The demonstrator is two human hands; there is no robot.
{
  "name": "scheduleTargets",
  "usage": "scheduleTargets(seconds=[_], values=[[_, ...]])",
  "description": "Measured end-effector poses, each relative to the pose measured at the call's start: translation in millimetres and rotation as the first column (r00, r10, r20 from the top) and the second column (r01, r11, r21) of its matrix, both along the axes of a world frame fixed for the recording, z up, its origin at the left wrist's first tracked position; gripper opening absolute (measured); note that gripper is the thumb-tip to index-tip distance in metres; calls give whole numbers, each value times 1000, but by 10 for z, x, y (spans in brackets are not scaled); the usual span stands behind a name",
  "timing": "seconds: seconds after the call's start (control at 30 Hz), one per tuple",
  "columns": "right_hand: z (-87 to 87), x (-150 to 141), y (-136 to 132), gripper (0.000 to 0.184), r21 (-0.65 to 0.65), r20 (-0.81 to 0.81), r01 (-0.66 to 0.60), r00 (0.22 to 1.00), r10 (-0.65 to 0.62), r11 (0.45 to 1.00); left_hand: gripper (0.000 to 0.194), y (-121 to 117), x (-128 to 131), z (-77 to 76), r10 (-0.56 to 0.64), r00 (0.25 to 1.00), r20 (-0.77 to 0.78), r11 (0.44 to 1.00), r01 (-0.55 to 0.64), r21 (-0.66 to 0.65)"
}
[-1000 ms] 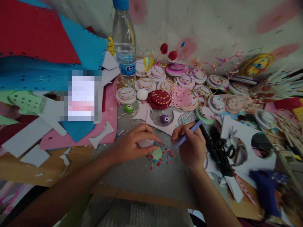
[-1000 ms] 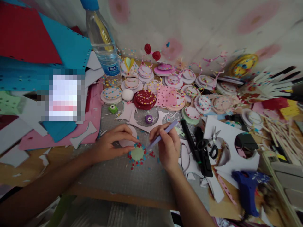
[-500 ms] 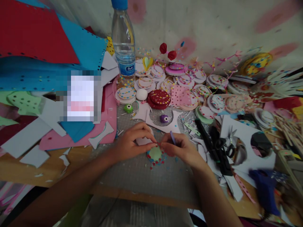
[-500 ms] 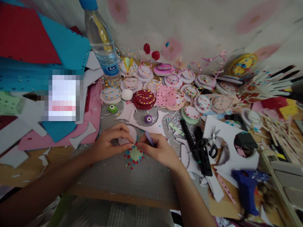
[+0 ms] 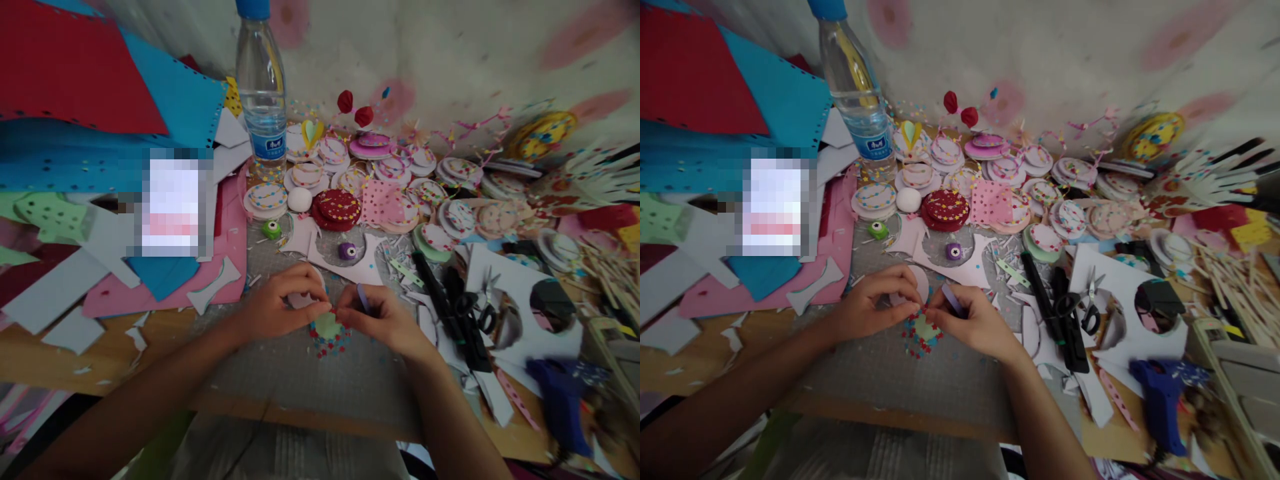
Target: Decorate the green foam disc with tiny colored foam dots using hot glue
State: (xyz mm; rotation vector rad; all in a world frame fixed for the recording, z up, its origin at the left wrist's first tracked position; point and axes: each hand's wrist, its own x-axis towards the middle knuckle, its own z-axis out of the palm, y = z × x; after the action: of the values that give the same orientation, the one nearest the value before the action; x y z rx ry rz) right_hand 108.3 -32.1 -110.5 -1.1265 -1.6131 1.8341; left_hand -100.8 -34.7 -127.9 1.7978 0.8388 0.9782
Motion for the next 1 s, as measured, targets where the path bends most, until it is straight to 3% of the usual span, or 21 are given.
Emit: scheduleTargets(seconds=[1.0], values=[[-18, 1, -4, 29, -1, -13, 14, 1000, -14, 1000, 8, 8, -37, -24, -32, 999, 3, 999, 32, 0]])
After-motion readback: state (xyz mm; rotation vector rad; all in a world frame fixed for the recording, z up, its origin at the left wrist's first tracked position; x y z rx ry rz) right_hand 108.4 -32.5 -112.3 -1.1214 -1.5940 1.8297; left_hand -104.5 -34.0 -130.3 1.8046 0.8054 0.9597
